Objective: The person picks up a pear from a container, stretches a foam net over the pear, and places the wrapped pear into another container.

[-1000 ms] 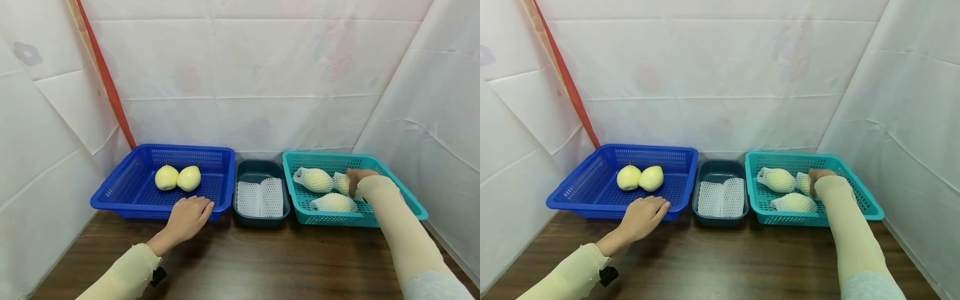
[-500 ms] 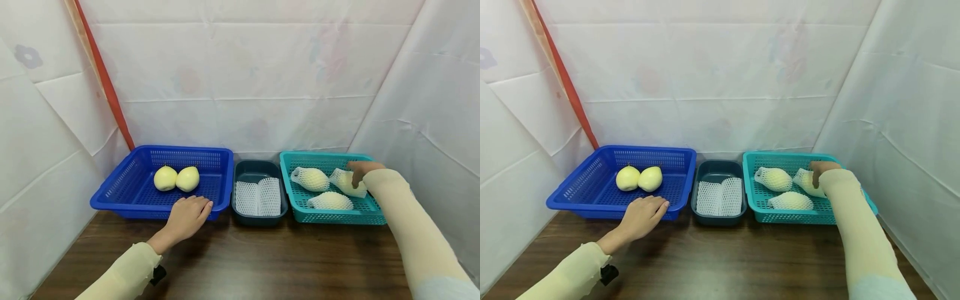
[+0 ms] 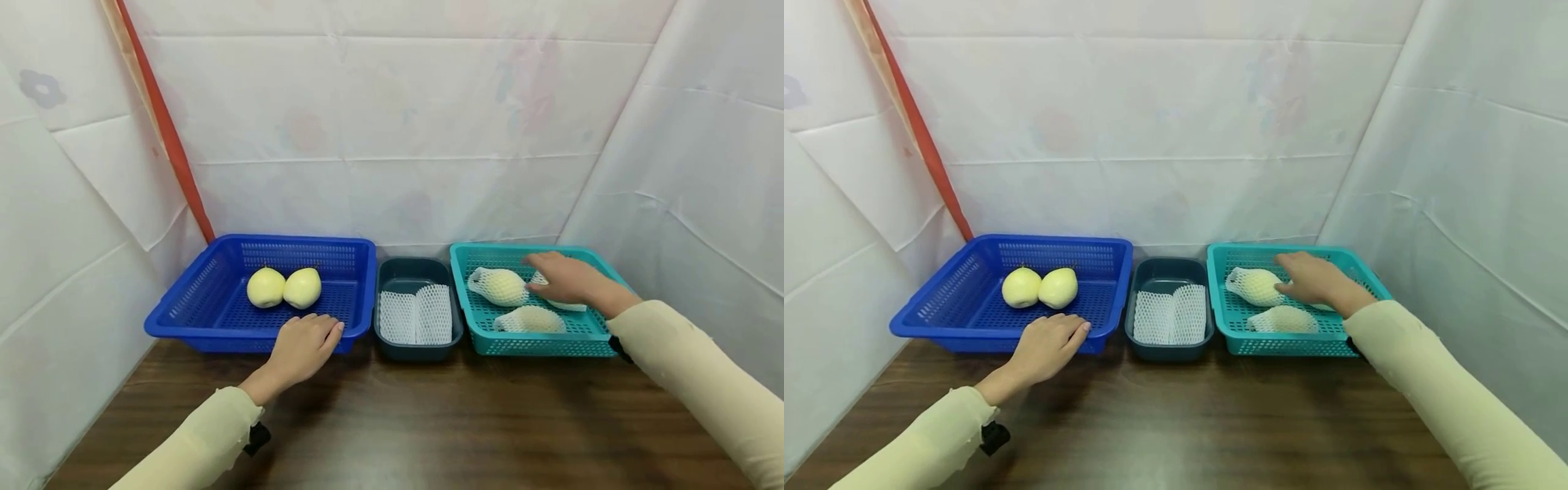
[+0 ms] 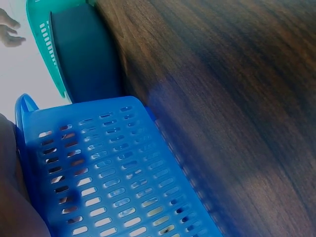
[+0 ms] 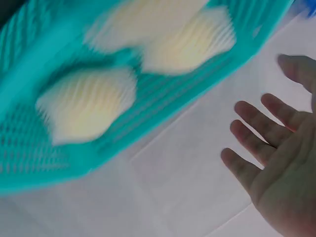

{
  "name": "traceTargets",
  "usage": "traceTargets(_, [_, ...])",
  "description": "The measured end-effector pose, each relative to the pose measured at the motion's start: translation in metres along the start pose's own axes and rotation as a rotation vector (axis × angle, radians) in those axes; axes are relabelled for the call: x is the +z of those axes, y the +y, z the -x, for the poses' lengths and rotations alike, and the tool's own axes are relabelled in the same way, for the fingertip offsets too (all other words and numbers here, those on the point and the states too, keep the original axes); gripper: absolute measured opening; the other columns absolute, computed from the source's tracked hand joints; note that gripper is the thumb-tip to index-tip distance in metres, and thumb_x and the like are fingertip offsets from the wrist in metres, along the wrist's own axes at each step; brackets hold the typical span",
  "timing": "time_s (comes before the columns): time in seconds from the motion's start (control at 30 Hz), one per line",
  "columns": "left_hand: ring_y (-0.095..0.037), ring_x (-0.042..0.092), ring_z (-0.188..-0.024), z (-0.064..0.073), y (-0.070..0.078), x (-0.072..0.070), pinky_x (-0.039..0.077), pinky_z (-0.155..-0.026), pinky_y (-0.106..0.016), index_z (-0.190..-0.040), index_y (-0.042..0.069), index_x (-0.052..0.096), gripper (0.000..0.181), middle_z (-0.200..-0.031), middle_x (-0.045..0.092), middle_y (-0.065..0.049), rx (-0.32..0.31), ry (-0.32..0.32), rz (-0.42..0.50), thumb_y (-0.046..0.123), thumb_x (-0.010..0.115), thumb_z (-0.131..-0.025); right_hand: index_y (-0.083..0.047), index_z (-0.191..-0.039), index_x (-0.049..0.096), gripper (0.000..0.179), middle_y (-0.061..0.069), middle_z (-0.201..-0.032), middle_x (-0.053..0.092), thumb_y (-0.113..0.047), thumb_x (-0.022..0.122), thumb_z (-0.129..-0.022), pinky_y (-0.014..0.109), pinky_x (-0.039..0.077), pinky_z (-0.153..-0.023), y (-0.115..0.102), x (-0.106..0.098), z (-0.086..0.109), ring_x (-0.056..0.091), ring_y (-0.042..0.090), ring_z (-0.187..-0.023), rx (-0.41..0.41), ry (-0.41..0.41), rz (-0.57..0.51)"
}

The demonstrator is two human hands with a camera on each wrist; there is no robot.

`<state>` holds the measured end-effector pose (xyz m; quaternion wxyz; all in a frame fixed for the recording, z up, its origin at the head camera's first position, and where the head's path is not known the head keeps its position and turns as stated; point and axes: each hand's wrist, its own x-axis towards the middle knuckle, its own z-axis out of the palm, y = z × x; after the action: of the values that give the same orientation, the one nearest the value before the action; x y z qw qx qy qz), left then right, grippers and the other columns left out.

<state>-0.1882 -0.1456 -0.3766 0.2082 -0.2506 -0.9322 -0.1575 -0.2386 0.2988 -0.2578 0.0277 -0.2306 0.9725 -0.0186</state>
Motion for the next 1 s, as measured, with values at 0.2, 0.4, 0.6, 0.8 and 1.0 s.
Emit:
traceTargets(0.2, [-0.012, 0.044, -0.059, 0.0, 0.001, -0.003, 0.039, -0.055, -0.032, -0.065, 0.021, 0.051, 0.033, -0.062, 0.042, 0.01, -0.007, -0.002, 0.007, 0.021, 0.051, -0.098, 0.002, -0.133, 0.049, 0.05, 0.02, -0.129, 0.053, -0.032, 0.056, -0.097, 0.054, 0.04, -0.094, -0.042, 0.026, 0.009, 0.048, 0.038, -0.12, -0.088, 0.097, -0.096])
traceTargets(0.4, [-0.012, 0.045, -0.06, 0.0, 0.002, -0.003, 0.04, -0.057, -0.033, -0.065, 0.021, 0.051, 0.033, -0.061, 0.042, 0.01, -0.01, -0.011, 0.007, 0.022, 0.049, -0.098, -0.001, -0.128, 0.054, 0.051, 0.014, -0.121, 0.059, -0.04, 0.056, -0.096, 0.048, 0.046, -0.088, -0.07, 0.052, 0.017, 0.055, 0.029, -0.111, -0.076, 0.129, -0.156])
traceTargets(0.6, [-0.012, 0.045, -0.06, 0.0, 0.0, -0.003, 0.041, -0.056, -0.034, -0.066, 0.021, 0.053, 0.032, -0.061, 0.041, 0.01, -0.016, -0.002, 0.006, 0.022, 0.05, -0.098, -0.002, -0.125, 0.057, 0.048, 0.013, -0.118, 0.06, -0.041, 0.054, -0.097, 0.046, 0.047, -0.086, -0.084, 0.07, 0.015, 0.057, 0.026, -0.106, -0.018, 0.108, -0.193])
traceTargets(0.8, [-0.011, 0.042, -0.059, 0.001, 0.001, -0.001, 0.039, -0.056, -0.032, -0.064, 0.023, 0.048, 0.035, -0.061, 0.039, 0.01, -0.029, -0.024, 0.011, 0.024, 0.047, -0.099, -0.004, -0.113, 0.061, 0.038, 0.006, -0.101, 0.063, -0.037, 0.05, -0.099, 0.042, 0.049, -0.078, -0.086, 0.089, 0.014, 0.059, 0.022, -0.091, -0.012, 0.135, -0.192])
traceTargets(1.0, [-0.011, 0.041, -0.058, -0.001, 0.002, -0.004, 0.037, -0.055, -0.031, -0.062, 0.023, 0.046, 0.037, -0.059, 0.038, 0.01, -0.03, -0.027, 0.016, 0.023, 0.048, -0.099, -0.015, -0.086, 0.052, 0.025, -0.005, -0.066, 0.042, -0.034, 0.047, -0.101, 0.03, 0.038, -0.058, -0.086, 0.1, 0.013, 0.041, 0.009, -0.059, -0.033, 0.186, -0.168])
